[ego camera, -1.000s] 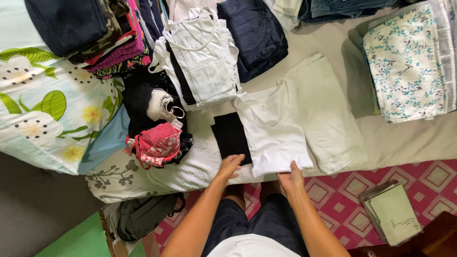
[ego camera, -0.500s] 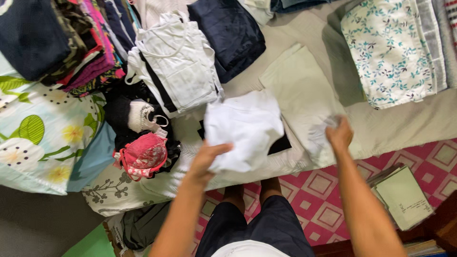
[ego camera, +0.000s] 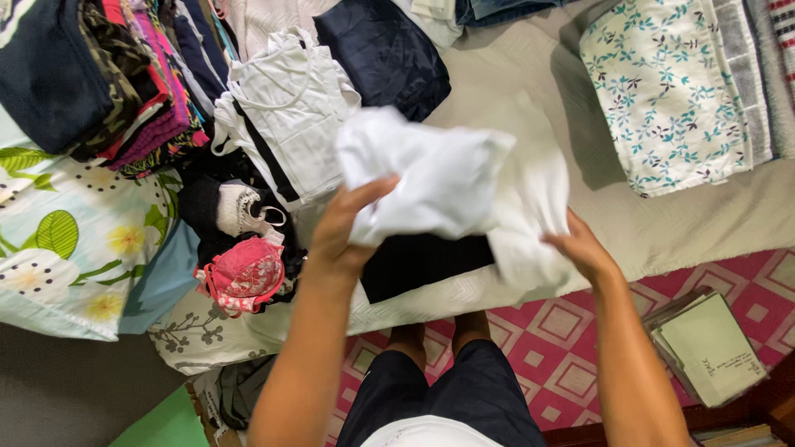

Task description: The person places a folded blue garment onto a closet shelf, gathers items from a bed including a black shirt, a blue shirt, and white garments, folds several of the shirts by hand, and returns a folded shirt to the closet shelf.

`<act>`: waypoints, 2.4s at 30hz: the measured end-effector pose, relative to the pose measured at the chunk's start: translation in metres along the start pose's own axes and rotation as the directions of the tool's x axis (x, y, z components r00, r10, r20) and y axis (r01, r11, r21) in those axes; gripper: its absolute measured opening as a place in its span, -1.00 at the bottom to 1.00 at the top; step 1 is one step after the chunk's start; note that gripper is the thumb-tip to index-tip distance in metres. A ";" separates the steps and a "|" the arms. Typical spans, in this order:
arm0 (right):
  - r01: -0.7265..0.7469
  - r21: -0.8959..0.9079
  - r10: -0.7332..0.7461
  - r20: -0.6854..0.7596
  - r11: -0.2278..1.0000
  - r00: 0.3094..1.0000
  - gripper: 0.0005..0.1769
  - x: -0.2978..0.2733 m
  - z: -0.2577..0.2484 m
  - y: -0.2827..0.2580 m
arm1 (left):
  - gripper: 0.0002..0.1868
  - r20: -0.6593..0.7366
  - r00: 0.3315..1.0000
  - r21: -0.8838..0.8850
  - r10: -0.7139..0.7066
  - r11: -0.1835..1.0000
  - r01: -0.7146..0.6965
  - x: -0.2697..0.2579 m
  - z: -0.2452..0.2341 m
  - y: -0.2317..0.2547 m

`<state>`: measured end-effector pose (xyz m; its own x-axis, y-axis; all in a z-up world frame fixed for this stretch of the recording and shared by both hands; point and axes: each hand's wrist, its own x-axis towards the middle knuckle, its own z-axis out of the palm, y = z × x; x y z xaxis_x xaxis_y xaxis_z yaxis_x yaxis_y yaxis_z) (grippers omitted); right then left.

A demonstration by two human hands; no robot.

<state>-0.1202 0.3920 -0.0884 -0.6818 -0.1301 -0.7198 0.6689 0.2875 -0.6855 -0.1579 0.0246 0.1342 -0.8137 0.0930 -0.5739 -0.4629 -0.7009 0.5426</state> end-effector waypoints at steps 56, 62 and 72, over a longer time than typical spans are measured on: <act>0.825 -0.551 -0.066 0.834 -0.127 0.548 -0.73 -0.074 0.132 -0.031 | -0.93 0.573 0.762 0.817 0.301 -0.138 -0.560 -0.154 -0.209 -0.156; 0.772 -0.635 0.021 0.773 0.030 0.634 -0.64 -0.107 0.123 0.002 | -0.87 0.372 0.911 0.922 0.179 0.040 -0.385 -0.177 -0.211 -0.174; 0.638 -0.742 0.054 0.660 0.206 0.749 -0.71 -0.122 0.110 -0.002 | -0.72 0.265 0.957 0.955 0.117 0.108 -0.277 -0.178 -0.214 -0.165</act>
<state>-0.0059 0.3027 -0.0113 -0.2795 -0.7081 -0.6485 -0.5173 0.6800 -0.5196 0.1384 -0.0281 0.0153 -0.9260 0.1946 -0.3234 -0.1600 0.5738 0.8032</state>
